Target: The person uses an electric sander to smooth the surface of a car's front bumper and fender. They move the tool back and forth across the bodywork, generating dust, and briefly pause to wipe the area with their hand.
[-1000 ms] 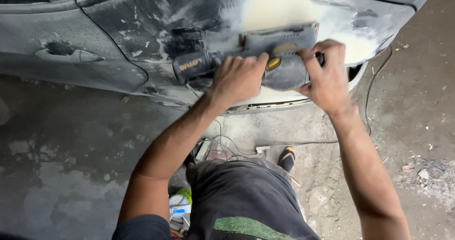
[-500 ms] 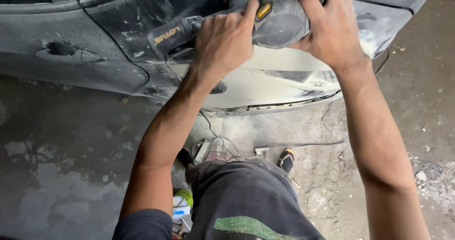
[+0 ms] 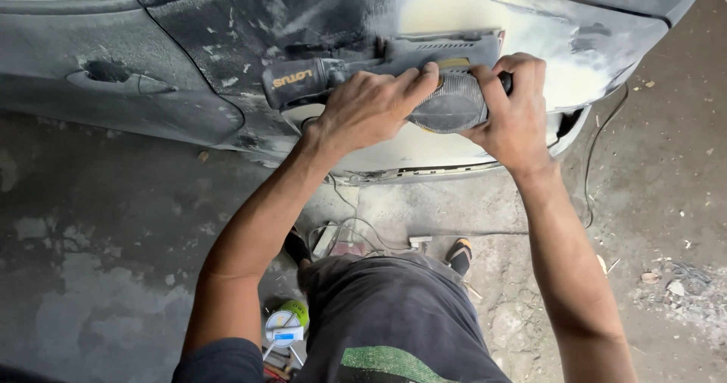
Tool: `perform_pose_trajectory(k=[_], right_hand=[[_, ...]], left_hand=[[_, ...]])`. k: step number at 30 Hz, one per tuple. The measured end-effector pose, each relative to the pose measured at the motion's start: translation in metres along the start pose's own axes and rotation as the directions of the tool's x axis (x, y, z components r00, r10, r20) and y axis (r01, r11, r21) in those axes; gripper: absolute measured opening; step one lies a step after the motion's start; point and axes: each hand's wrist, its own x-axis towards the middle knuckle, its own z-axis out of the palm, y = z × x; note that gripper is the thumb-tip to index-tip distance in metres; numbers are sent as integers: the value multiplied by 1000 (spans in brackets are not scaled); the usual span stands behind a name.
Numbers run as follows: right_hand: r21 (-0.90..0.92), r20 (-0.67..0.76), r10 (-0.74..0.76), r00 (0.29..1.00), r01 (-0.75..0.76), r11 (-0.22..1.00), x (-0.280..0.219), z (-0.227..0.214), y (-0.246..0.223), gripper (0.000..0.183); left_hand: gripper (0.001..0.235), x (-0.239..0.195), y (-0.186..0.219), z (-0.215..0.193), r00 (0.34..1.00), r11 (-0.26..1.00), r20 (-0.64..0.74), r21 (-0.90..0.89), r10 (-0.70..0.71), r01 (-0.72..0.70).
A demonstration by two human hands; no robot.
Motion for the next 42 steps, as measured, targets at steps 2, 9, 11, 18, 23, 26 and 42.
perform_pose_trajectory(k=[2,9,11,18,23,26,42], right_hand=[[7,-2,5,1000,-5,1000,-5,-1,-4,75],[-8,108,15,994,-15,1000,-32,-3,-16,79],[-12,115,30,993,-29,1000,-45,0,-18,80],[-3,50,52,997,-52,999,-68,5,-14,80],[-6,53,81,995,-81,997,-69,2,-10,80],[-2,56,79,995,-79,997,-65,1,-14,79],[-34,64,88,994,-86,996,-81,12,-12,83]], left_hand=[[34,-7,3,16,1000,1000,15,0,-8,8],[28,-31,31,35,989,991,124,-97,-78,90],[31,-36,39,34,993,991,100,-111,-64,75],[31,-29,53,36,996,999,84,-39,-27,30],[31,-21,55,31,996,999,86,-47,-22,26],[31,-27,50,40,994,998,107,-63,-21,28],[72,-6,-105,30,957,783,103,554,271,-281]])
